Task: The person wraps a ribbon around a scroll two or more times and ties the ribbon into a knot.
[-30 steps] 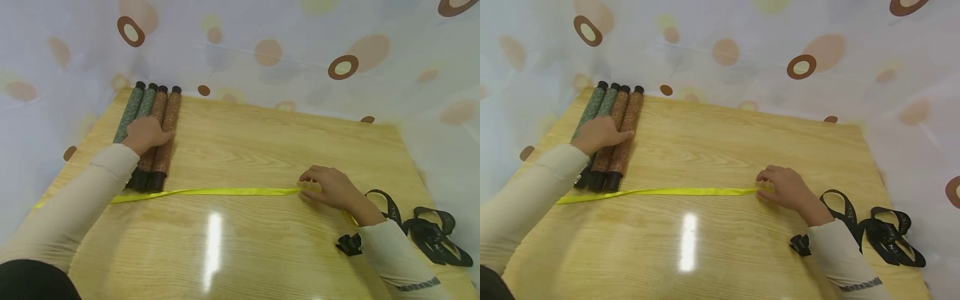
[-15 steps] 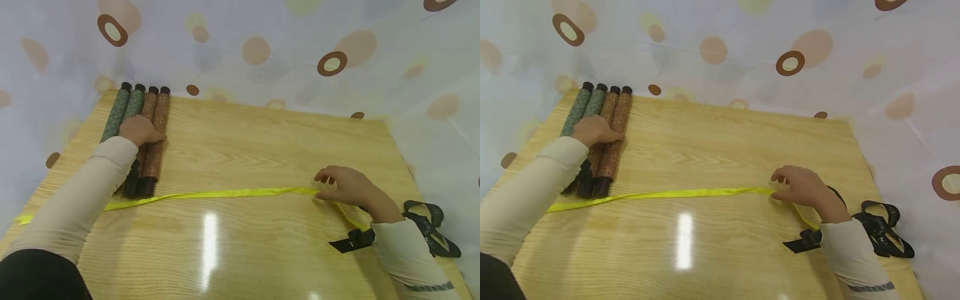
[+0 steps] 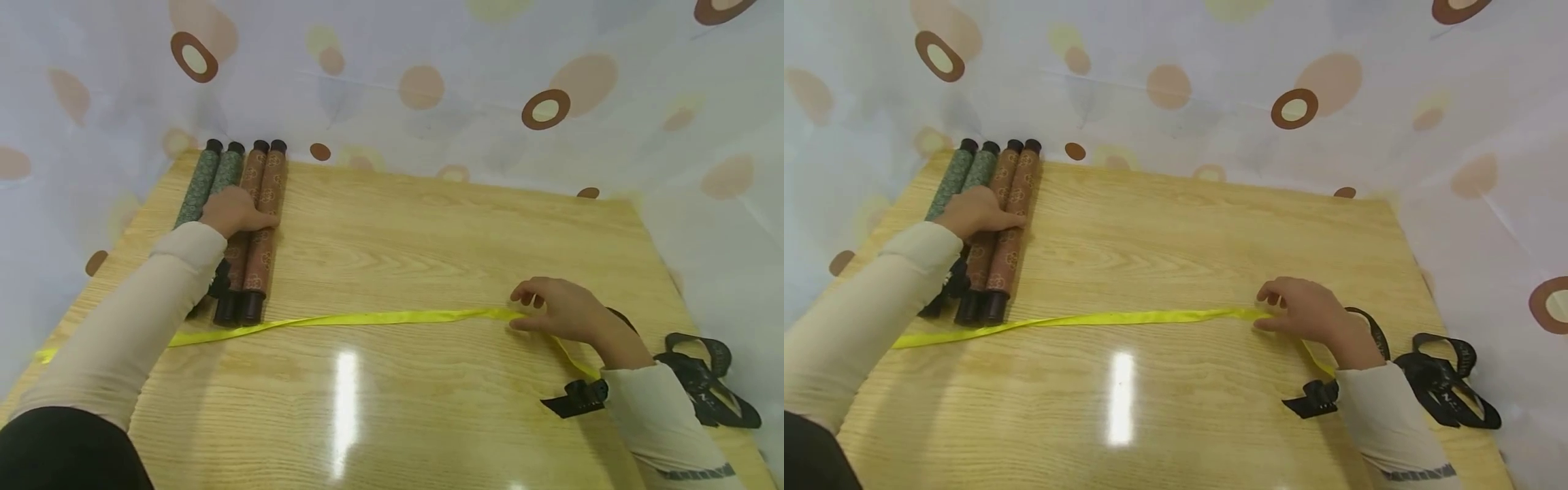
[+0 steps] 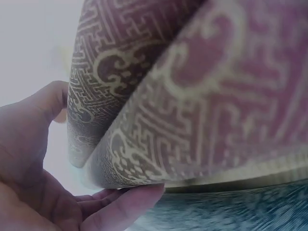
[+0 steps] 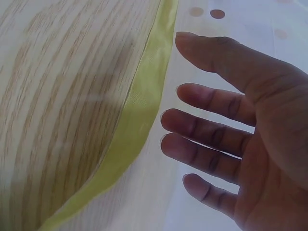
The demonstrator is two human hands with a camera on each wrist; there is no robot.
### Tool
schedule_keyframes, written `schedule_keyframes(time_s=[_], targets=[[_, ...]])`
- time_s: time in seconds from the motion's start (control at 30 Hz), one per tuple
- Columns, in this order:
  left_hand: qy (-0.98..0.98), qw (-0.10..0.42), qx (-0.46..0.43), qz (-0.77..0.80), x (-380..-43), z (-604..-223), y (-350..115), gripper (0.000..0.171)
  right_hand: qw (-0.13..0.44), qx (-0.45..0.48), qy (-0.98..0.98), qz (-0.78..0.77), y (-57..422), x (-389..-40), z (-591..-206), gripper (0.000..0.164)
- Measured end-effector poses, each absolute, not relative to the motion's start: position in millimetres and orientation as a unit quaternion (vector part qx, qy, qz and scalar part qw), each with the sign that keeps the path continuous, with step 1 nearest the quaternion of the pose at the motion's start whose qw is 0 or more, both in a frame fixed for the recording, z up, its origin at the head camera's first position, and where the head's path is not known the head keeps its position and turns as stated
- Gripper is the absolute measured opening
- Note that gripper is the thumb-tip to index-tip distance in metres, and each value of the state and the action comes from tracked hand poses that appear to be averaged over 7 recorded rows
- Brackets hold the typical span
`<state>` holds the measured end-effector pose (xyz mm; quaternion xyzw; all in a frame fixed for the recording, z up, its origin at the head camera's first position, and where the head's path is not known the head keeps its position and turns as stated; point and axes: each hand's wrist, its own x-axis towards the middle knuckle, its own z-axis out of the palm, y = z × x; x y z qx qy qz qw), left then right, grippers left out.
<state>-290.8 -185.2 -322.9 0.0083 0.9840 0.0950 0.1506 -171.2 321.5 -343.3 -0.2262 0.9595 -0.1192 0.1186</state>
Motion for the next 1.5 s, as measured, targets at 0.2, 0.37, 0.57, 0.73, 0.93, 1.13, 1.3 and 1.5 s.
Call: schedule_keyframes(time_s=[0.2,0.37,0.57,0.73,0.93,1.13,1.3,1.5], targets=[[0.980,0.166,0.020,0.110,-287,-300,-162,0.052,0.119,-0.225,0.960,-0.118,322,-172,-337,0.046],[0.969,0.201,0.031,0.139,-280,-285,-133,0.056,0.132,-0.225,0.958,-0.121,321,-177,-333,0.049],[0.956,0.246,0.052,0.153,-266,-287,-91,0.057,0.137,-0.229,0.955,-0.126,320,-184,-331,0.048],[0.938,0.290,0.056,0.183,-245,-295,-55,0.059,0.143,-0.238,0.952,-0.128,321,-189,-332,0.051],[0.937,0.262,0.047,0.225,-217,-305,-19,0.056,0.135,-0.255,0.950,-0.121,318,-193,-336,0.048],[0.939,0.238,0.046,0.245,-203,-310,6,0.061,0.143,-0.244,0.951,-0.123,319,-193,-331,0.050],[0.938,0.232,0.052,0.252,-195,-316,14,0.057,0.139,-0.246,0.951,-0.129,319,-193,-330,0.049],[0.943,0.230,0.035,0.240,-187,-329,15,0.066,0.128,-0.215,0.962,-0.111,318,-194,-329,0.041]])
